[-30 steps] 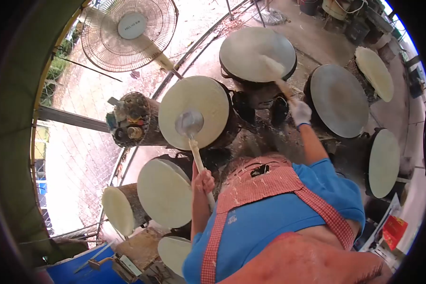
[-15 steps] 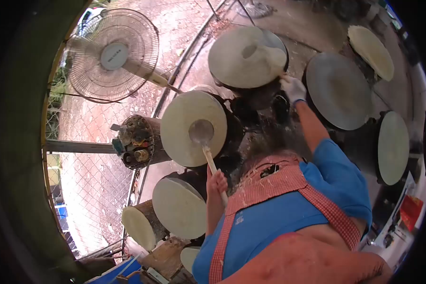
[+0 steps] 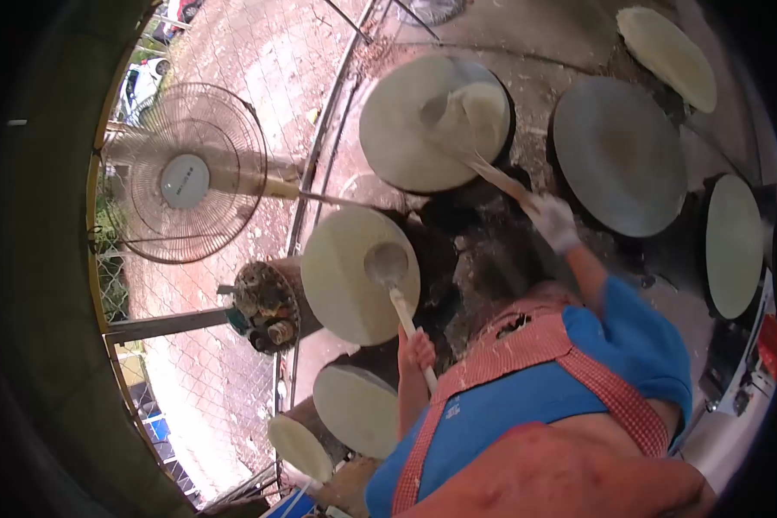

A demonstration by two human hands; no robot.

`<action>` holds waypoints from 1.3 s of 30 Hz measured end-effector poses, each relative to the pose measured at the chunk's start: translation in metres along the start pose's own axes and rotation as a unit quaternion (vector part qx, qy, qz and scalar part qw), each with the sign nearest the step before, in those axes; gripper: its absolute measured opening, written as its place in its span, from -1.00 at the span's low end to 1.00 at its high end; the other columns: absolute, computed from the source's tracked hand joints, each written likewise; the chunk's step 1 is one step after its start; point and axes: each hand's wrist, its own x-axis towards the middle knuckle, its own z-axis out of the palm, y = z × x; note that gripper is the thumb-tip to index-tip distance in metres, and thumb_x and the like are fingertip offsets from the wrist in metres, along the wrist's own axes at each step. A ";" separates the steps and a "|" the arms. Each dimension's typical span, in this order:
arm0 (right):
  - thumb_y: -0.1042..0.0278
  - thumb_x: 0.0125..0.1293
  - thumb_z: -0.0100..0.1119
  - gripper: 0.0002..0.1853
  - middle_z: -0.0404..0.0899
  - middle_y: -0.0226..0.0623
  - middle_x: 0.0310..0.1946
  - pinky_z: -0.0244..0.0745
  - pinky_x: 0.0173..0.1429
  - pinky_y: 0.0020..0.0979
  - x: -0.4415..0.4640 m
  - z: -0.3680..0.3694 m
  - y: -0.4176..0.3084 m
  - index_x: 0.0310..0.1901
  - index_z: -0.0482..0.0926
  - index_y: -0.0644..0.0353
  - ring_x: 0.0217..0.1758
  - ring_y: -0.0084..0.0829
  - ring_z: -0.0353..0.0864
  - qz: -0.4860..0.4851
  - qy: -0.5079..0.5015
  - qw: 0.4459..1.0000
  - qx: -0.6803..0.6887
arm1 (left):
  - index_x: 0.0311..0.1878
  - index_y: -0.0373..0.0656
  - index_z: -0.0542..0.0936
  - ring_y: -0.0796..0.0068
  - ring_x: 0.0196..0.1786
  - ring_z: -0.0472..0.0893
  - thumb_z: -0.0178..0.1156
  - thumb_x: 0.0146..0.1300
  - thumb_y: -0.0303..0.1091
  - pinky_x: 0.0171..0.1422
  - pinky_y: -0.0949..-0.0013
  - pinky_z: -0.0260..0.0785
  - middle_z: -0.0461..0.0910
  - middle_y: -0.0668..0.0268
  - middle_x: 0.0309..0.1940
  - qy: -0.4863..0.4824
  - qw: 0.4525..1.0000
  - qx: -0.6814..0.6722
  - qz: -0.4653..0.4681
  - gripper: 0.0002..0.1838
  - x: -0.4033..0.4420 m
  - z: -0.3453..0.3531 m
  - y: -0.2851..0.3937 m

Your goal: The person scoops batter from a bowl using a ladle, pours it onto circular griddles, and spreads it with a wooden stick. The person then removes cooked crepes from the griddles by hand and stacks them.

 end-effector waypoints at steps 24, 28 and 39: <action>0.32 0.07 0.21 -0.78 0.53 -0.37 -0.51 0.26 -0.38 -0.53 0.076 0.019 -0.015 -0.24 0.61 0.21 -0.49 -0.59 0.43 0.282 -0.027 0.758 0.587 | -0.61 -0.07 0.22 0.66 -0.77 0.09 -0.17 0.35 -0.28 -0.80 0.57 -0.08 0.07 0.46 -0.77 0.008 0.994 -0.106 0.002 -0.65 -0.026 0.002 -0.004; 0.32 0.06 0.24 -0.70 0.62 -0.33 -0.30 0.36 -0.10 -0.53 0.053 0.003 -0.037 -0.19 0.59 0.34 -0.25 -0.58 0.52 0.240 -0.124 0.823 0.500 | -0.65 -0.10 0.18 0.63 -0.77 0.09 -0.21 0.37 -0.21 -0.76 0.52 -0.03 0.07 0.45 -0.75 -0.133 0.964 -0.206 -0.106 -0.59 -0.005 -0.014 0.003; 0.12 0.15 0.06 -0.82 0.48 -0.16 -0.68 0.42 -0.47 -0.15 0.160 -0.012 0.014 -0.28 0.57 -0.07 -0.57 -0.13 0.54 -0.158 0.035 0.983 -0.087 | -0.64 -0.06 0.21 0.62 -0.83 0.06 -0.13 0.31 -0.12 -0.79 0.53 -0.07 0.06 0.47 -0.82 -0.126 0.959 -0.201 -0.156 -0.60 0.030 0.008 0.024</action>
